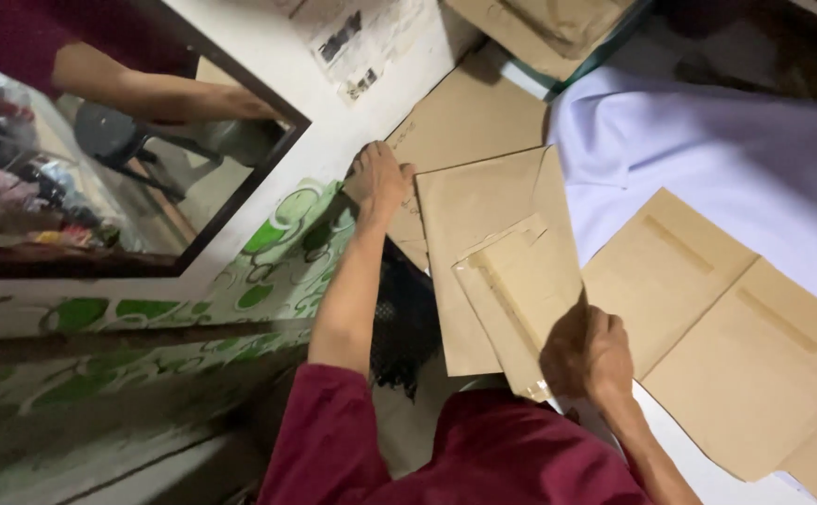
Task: The person is unfolding and arranging brown paper garment patterns on a white work surface, likely in preparation for cutting fabric.
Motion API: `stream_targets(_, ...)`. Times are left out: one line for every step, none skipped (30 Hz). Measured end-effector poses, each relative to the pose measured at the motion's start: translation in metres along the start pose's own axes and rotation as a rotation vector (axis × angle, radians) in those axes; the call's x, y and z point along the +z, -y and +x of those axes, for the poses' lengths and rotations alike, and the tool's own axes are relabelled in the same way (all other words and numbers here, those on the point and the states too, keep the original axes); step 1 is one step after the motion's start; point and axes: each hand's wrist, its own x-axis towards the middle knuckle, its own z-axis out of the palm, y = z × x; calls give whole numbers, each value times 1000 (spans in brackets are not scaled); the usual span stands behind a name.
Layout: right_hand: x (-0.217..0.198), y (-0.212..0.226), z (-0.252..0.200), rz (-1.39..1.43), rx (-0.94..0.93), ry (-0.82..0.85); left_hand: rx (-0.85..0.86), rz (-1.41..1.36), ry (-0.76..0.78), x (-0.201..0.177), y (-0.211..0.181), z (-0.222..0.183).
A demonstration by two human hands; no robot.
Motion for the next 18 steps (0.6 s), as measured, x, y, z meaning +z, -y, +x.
stream_targets(2,-3,-1,0,7,-7,10,-2,0,1,-5,5)
stream_targets(4,-5,0,-20,9,1,-14,-42,26,1,-7,11)
stream_targets(7,-7,1,-41,11,9,-37,-82,52,2,-10,16)
stream_targets(13,-13,2,-40,16,6,-31,-81,53,-7,-12,12)
stream_targets(19,-19,2,-48,9,-5,-26,-86,76,-16,-13,7)
stream_targets(24,-24,5,-58,-1,-17,-24,-92,96,-25,-14,4)
stream_targets(24,-24,5,-58,0,-20,-20,-93,94,-25,-12,8)
stream_targets(24,-23,5,-64,-3,-26,-35,-87,119,-23,-9,11)
stream_targets(23,-22,5,-70,-6,-32,-50,-81,144,-22,-6,14)
stream_targets(22,-20,6,-70,-6,-37,-47,-83,141,-15,-4,21)
stream_targets(20,-17,7,-88,1,-31,-84,-103,126,-8,-2,28)
stream_targets(19,-16,5,-108,10,-19,-124,-124,116,1,0,32)
stream_targets(18,-13,4,-110,11,-19,-123,-126,118,7,-1,37)
stream_targets(16,-10,4,-101,20,-15,-145,-102,126,12,-2,42)
stream_targets(15,-7,4,-92,29,-10,-167,-78,134,18,-3,48)
stream_targets(10,-2,2,-95,29,-8,-169,-81,136,21,-3,52)
stream_targets(6,3,0,-100,30,-6,-172,-22,161,24,-2,56)
stream_targets(1,8,-2,-105,31,-4,-175,37,186,26,-2,60)
